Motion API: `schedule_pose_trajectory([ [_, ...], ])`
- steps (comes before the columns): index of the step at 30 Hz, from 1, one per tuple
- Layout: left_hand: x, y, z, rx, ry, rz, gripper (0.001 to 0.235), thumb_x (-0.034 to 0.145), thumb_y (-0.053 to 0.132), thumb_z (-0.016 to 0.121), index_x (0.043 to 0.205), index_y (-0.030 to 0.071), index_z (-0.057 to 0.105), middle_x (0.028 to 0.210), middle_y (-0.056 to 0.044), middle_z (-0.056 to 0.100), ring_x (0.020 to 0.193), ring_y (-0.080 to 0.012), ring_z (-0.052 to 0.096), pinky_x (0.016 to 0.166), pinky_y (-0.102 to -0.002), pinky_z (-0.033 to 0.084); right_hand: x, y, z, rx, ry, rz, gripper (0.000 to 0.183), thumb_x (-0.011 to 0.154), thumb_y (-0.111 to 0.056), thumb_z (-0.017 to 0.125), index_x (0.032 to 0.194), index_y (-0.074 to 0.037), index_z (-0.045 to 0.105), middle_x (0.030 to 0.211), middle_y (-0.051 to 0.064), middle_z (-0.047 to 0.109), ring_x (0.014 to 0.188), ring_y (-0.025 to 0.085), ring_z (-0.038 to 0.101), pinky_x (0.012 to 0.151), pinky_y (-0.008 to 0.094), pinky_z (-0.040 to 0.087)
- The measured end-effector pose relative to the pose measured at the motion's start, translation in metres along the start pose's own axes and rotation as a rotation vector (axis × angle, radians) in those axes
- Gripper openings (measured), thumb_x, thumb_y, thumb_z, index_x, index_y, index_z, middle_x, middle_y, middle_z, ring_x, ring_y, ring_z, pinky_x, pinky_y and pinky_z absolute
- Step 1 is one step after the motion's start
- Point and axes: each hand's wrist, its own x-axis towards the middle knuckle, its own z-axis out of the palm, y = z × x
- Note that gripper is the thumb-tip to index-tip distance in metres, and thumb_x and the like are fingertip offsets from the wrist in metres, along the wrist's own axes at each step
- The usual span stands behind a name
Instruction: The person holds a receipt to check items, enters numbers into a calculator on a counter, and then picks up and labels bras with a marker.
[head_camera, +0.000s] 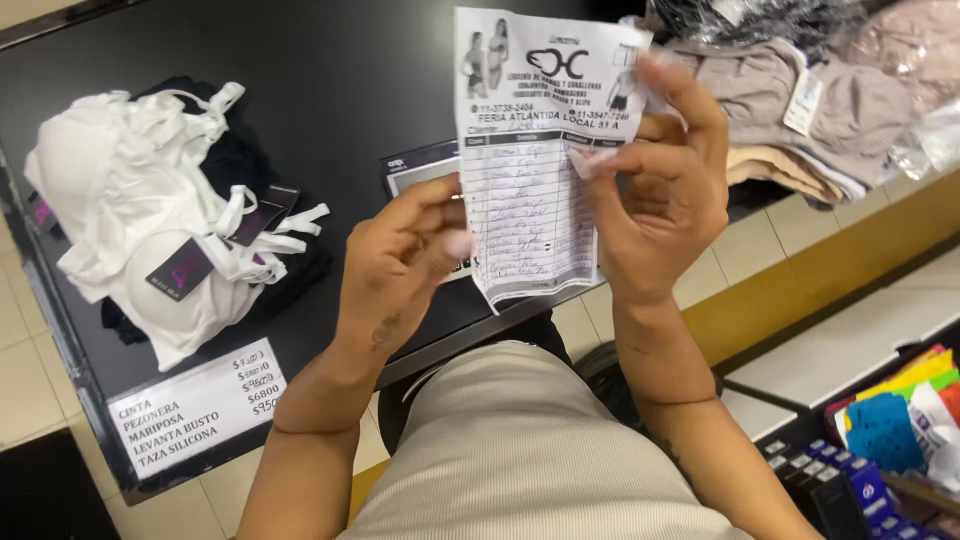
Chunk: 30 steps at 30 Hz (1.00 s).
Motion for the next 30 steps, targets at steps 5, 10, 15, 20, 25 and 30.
schedule_pose_trajectory([
  [5, -0.001, 0.004, 0.008, -0.048, 0.039, 0.145, 0.049, 0.108, -0.012, 0.074, 0.143, 0.004, 0.044, 0.108, -0.024, 0.080, 0.090, -0.0221, 0.077, 0.082, -0.028, 0.060, -0.001, -0.009, -0.005, 0.199, 0.062, 0.223, 0.009, 0.110, 0.008, 0.080, 0.116, 0.003, 0.077, 0.168, 0.029, 0.059, 0.141, 0.030, 0.075, 0.110, 0.035, 0.071],
  [10, -0.005, -0.003, 0.003, 0.142, 0.132, 0.286, 0.013, 0.109, -0.011, 0.076, 0.112, 0.001, 0.075, 0.113, -0.022, 0.078, 0.094, -0.0217, 0.078, 0.072, -0.023, 0.062, -0.014, -0.003, -0.021, 0.528, -0.011, 0.495, 0.033, 0.106, 0.004, 0.084, 0.135, -0.010, 0.079, 0.182, 0.021, 0.051, 0.150, 0.026, 0.074, 0.127, 0.039, 0.071],
  [15, -0.004, 0.015, 0.001, 0.340, 0.108, 0.306, 0.024, 0.107, -0.009, 0.078, 0.131, -0.006, 0.075, 0.121, -0.023, 0.080, 0.085, -0.0193, 0.077, 0.083, -0.024, 0.069, -0.030, -0.008, -0.026, 0.513, -0.152, 0.542, 0.062, 0.101, -0.001, 0.086, 0.158, 0.003, 0.061, 0.165, 0.022, 0.064, 0.153, 0.032, 0.066, 0.133, 0.041, 0.063],
  [20, -0.005, 0.021, -0.016, 0.346, 0.006, 0.284, 0.032, 0.105, -0.008, 0.082, 0.135, -0.003, 0.074, 0.128, -0.022, 0.081, 0.112, -0.0265, 0.083, 0.101, -0.031, 0.076, -0.034, -0.009, -0.031, 0.399, -0.154, 0.487, 0.072, 0.098, -0.006, 0.086, 0.161, 0.008, 0.056, 0.167, 0.019, 0.056, 0.161, 0.034, 0.056, 0.142, 0.043, 0.051],
  [25, -0.011, 0.026, -0.016, 0.277, 0.028, 0.188, 0.043, 0.100, -0.014, 0.083, 0.140, 0.000, 0.073, 0.138, -0.021, 0.080, 0.114, -0.0256, 0.084, 0.107, -0.031, 0.076, -0.033, -0.016, -0.030, 0.333, -0.155, 0.498, 0.080, 0.093, -0.008, 0.088, 0.164, 0.007, 0.055, 0.173, 0.015, 0.051, 0.169, 0.032, 0.050, 0.143, 0.041, 0.050],
  [30, -0.013, 0.031, -0.021, 0.306, -0.011, 0.179, 0.051, 0.100, -0.011, 0.085, 0.147, 0.002, 0.071, 0.129, -0.015, 0.081, 0.101, -0.0180, 0.071, 0.094, -0.026, 0.066, -0.030, -0.014, -0.032, 0.338, -0.227, 0.449, 0.083, 0.096, -0.003, 0.086, 0.169, 0.007, 0.049, 0.177, 0.016, 0.049, 0.171, 0.035, 0.050, 0.146, 0.045, 0.052],
])
